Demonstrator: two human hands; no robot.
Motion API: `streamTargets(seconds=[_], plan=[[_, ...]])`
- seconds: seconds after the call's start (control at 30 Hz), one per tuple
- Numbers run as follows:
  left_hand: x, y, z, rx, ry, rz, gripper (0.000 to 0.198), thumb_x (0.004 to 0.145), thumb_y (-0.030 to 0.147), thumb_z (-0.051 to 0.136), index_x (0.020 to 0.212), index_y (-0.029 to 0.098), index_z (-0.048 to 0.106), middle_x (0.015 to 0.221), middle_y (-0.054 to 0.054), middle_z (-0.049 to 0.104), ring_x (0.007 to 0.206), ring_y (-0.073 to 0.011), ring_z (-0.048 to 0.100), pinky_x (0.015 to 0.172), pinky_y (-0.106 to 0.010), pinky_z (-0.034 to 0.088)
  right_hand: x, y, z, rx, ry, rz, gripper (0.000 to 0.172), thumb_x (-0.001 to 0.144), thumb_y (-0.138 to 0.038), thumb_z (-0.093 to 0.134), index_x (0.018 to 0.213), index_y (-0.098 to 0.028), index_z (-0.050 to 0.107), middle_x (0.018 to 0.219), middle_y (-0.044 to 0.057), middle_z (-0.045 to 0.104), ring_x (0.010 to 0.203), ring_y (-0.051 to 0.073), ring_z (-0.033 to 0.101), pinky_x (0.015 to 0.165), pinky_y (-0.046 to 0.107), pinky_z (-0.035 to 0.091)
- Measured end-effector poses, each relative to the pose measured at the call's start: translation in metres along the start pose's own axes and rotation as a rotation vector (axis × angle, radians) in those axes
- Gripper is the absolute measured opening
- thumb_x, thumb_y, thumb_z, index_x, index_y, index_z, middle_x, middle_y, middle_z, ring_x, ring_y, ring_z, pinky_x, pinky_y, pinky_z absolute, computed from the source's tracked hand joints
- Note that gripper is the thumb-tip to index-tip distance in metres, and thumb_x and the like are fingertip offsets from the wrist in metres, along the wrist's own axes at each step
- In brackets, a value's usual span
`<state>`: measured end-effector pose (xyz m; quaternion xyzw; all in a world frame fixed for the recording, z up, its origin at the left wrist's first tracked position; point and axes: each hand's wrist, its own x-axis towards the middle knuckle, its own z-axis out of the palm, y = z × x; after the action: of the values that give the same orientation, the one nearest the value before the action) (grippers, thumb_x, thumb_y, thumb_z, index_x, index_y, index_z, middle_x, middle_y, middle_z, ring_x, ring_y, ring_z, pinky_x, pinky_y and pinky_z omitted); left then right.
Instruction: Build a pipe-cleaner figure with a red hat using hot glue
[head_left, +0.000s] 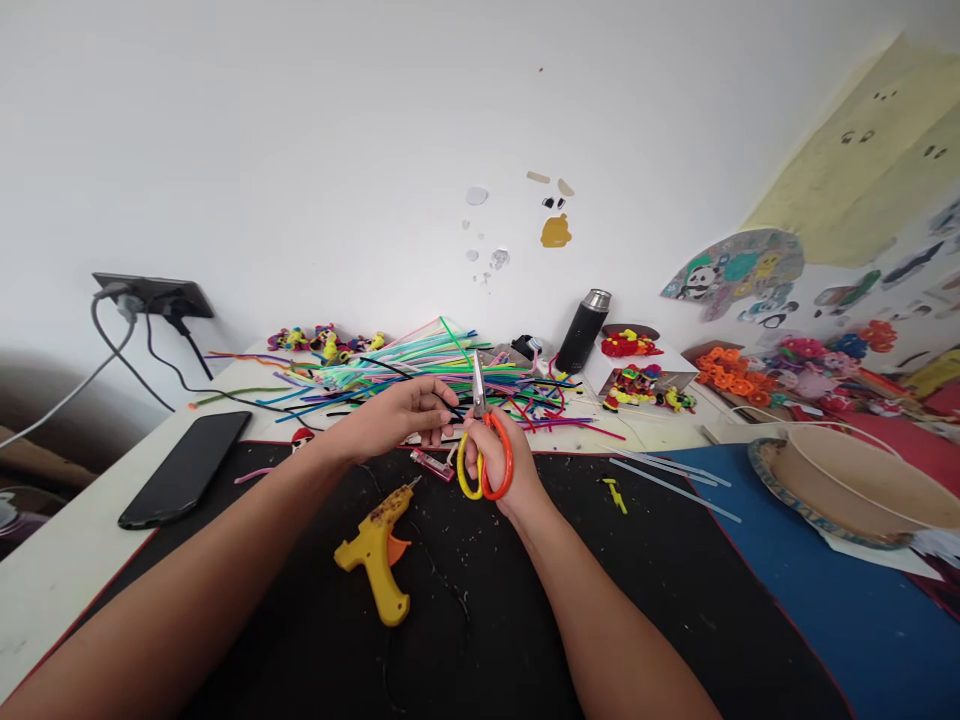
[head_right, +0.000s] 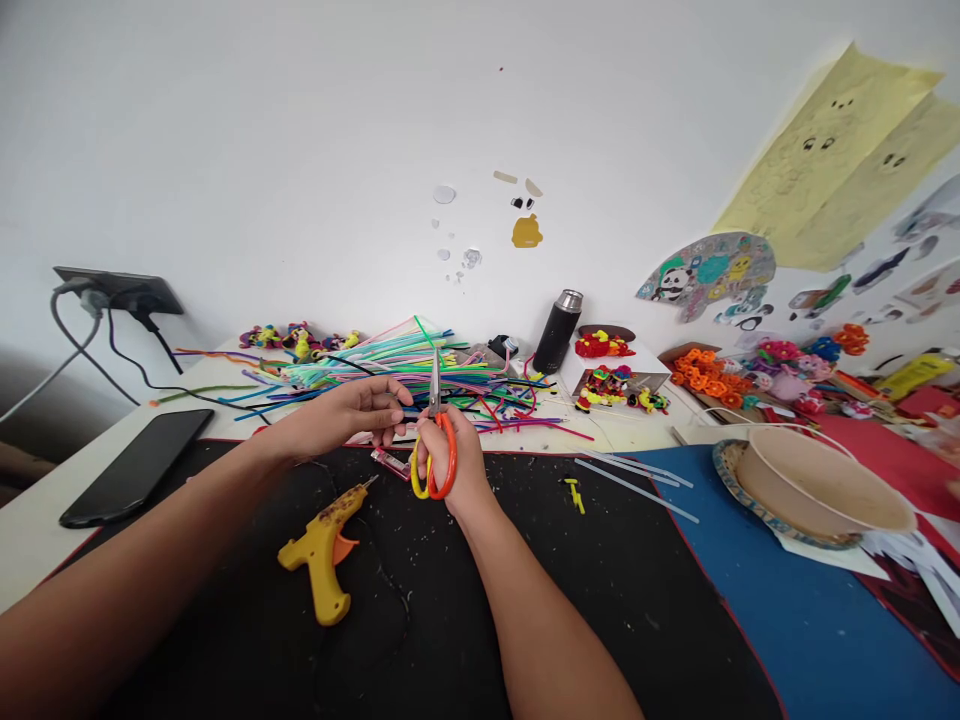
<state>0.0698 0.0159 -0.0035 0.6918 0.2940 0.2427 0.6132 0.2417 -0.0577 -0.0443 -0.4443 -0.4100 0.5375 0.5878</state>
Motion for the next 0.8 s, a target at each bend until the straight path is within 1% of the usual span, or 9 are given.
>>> streamTargets(seconds=[0.17,0.33,0.6,0.8], plan=[[0.001,0.0,-0.002,-0.029,0.058,-0.001,0.033,0.079,0.033,0.077,0.101,0.019,0.057,0.075,0.0,0.07,0.062,-0.0142,0.06,0.063,-0.029,0.047,0.001,0.0,0.0,0.004,0.014,-0.002,0.028,0.081,-0.043,0.07,0.092,-0.022,0.056,0.048,-0.009,0.05,0.036,0.01,0.044,0.037,0.02,0.032],[0.002,-0.001,0.002,0.004,0.087,0.041,0.031,0.082,0.034,0.075,0.102,0.019,0.056,0.075,0.001,0.07,0.062,-0.0135,0.06,0.063,-0.028,0.048,-0.001,-0.001,0.001,0.011,-0.022,0.006,0.028,0.084,-0.043,0.07,0.094,-0.022,0.055,0.051,-0.009,0.052,0.036,0.01,0.045,0.038,0.02,0.034],[0.002,-0.004,0.008,0.051,0.042,0.039,0.033,0.084,0.032,0.075,0.106,0.02,0.053,0.073,0.003,0.068,0.061,-0.0136,0.061,0.059,-0.026,0.049,-0.004,0.002,0.003,-0.027,-0.062,0.006,0.025,0.086,-0.041,0.065,0.096,-0.022,0.054,0.049,-0.01,0.052,0.035,0.011,0.044,0.037,0.021,0.035],[0.003,-0.002,0.013,-0.12,0.026,0.013,0.036,0.084,0.035,0.079,0.105,0.019,0.056,0.075,0.002,0.069,0.061,-0.0124,0.062,0.061,-0.025,0.049,-0.003,0.001,0.001,-0.04,-0.053,-0.019,0.025,0.085,-0.041,0.065,0.095,-0.022,0.053,0.048,-0.009,0.051,0.035,0.011,0.044,0.037,0.021,0.035]])
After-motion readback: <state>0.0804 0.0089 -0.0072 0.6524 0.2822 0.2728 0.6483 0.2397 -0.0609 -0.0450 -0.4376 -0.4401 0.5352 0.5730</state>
